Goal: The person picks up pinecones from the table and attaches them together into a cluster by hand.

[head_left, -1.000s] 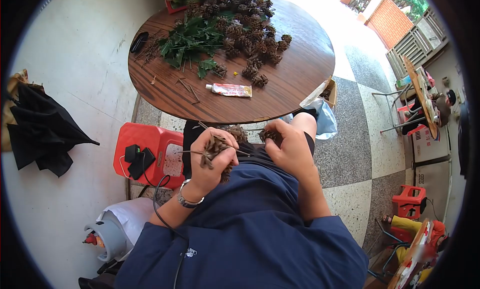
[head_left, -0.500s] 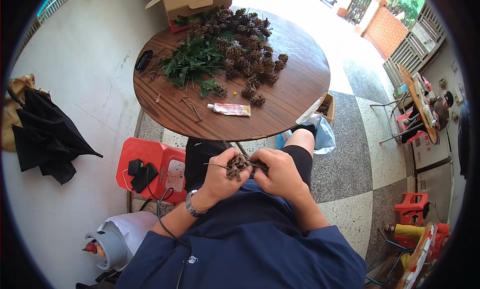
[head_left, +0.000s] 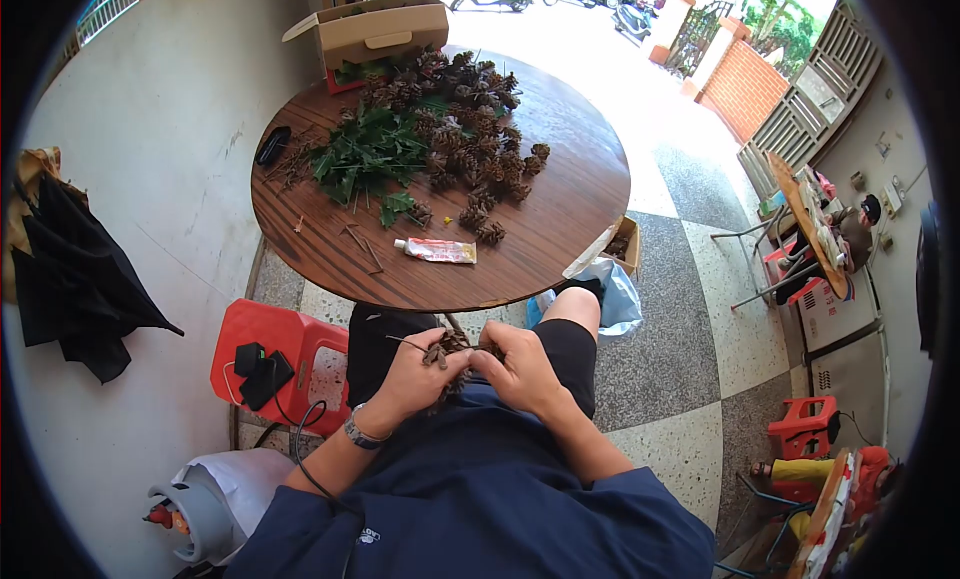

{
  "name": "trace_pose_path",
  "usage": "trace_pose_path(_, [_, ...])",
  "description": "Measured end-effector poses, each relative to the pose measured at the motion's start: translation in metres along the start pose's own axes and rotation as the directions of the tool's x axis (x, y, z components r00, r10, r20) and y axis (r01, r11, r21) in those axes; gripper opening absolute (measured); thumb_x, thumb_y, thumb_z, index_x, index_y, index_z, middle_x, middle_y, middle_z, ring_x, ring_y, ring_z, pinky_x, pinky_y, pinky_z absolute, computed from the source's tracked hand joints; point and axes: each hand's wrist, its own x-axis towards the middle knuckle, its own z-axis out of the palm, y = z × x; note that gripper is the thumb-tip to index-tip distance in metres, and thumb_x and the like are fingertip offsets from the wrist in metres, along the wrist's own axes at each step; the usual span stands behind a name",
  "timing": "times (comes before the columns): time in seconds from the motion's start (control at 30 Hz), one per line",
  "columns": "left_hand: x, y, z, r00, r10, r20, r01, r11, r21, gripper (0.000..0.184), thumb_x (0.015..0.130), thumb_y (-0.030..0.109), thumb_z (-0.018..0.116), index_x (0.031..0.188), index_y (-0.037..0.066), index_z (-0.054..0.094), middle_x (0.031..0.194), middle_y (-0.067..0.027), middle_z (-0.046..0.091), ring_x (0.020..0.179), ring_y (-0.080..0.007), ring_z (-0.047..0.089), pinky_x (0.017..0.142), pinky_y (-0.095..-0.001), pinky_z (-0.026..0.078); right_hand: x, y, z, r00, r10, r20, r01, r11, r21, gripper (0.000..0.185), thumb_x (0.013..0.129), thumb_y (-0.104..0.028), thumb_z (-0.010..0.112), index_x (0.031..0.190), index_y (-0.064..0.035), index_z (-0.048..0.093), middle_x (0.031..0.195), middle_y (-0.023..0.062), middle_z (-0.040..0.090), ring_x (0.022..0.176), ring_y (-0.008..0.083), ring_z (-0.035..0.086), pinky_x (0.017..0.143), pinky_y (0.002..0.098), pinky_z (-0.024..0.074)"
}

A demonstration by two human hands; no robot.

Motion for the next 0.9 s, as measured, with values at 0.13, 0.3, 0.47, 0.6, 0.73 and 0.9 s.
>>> trace_pose_path(0.13, [-0.011,0.018,-0.014,0.834,-0.329,0.444,0.525,0.72,-0.453,0.028,0.099,0.03,0.06,0.083,0.007,0.056,0.068,-0.0023,0.052,0.045,-0.0108,0.047,0.04,-0.0258,0.038,-0.003,0.007,0.0,0.983,0.008,0.182,-0.078,0.921,0.381,0.031,0.096,-0.024,0.065,0.08,0.0011,0.059,0.066,0.0107,0.06,0.064,0.018,0.058,0.059,0.0348,0.0459])
trace_pose_path(0.3, [-0.018,0.001,-0.002,0.822,0.035,0.569,0.44,0.594,-0.673,0.035,0.1,0.036,0.054,0.077,0.011,0.046,0.066,-0.0015,0.044,0.044,-0.0142,0.043,0.039,-0.0285,0.038,-0.001,0.01,0.018,0.978,0.076,0.193,-0.201,0.584,0.787,0.034,0.105,-0.025,0.054,0.081,-0.0017,0.061,0.075,0.0001,0.06,0.071,0.0061,0.052,0.065,0.027,0.0434])
trace_pose_path(0.47, [-0.021,0.006,0.004,0.907,0.009,0.421,0.33,0.606,-0.724,0.035,0.102,0.031,0.048,0.073,0.012,0.04,0.065,-0.0022,0.044,0.045,-0.015,0.046,0.043,-0.0301,0.042,0.012,-0.01,0.031,0.897,0.388,0.211,-0.318,0.238,0.918,0.04,0.104,-0.031,0.052,0.071,-0.0095,0.052,0.073,0.0026,0.056,0.068,0.0118,0.05,0.066,0.0275,0.0408])
trace_pose_path(0.6, [-0.019,0.003,0.0,0.91,0.137,0.391,0.246,0.582,-0.775,0.034,0.102,0.031,0.047,0.075,0.012,0.042,0.066,-0.0022,0.045,0.045,-0.0156,0.047,0.042,-0.0305,0.043,0.019,0.002,0.027,0.886,0.206,0.415,-0.307,-0.408,0.86,0.045,0.106,-0.037,0.049,0.067,-0.0148,0.046,0.058,-0.0036,0.037,0.05,0.0098,0.033,0.053,0.0277,0.0313])
trace_pose_path(0.73, [-0.006,0.002,-0.013,0.954,0.168,0.247,0.147,0.458,-0.877,0.033,0.104,0.032,0.045,0.078,0.012,0.043,0.07,-0.0029,0.048,0.045,-0.016,0.049,0.042,-0.0306,0.043,0.026,-0.011,0.0,0.967,0.17,0.189,-0.11,-0.389,0.915,0.041,0.105,-0.035,0.051,0.07,-0.0146,0.047,0.055,-0.0029,0.03,0.047,0.0113,0.027,0.05,0.0285,0.027])
trace_pose_path(0.9, [0.002,0.0,-0.018,0.995,-0.071,0.076,0.103,0.569,-0.816,0.036,0.105,0.036,0.048,0.079,0.012,0.049,0.07,-0.0026,0.051,0.046,-0.015,0.051,0.041,-0.0293,0.045,0.154,0.052,-0.034,0.82,0.157,-0.55,0.158,0.862,0.482,0.038,0.104,-0.034,0.054,0.077,-0.0069,0.058,0.065,0.0056,0.055,0.058,0.017,0.05,0.057,0.0364,0.0408])
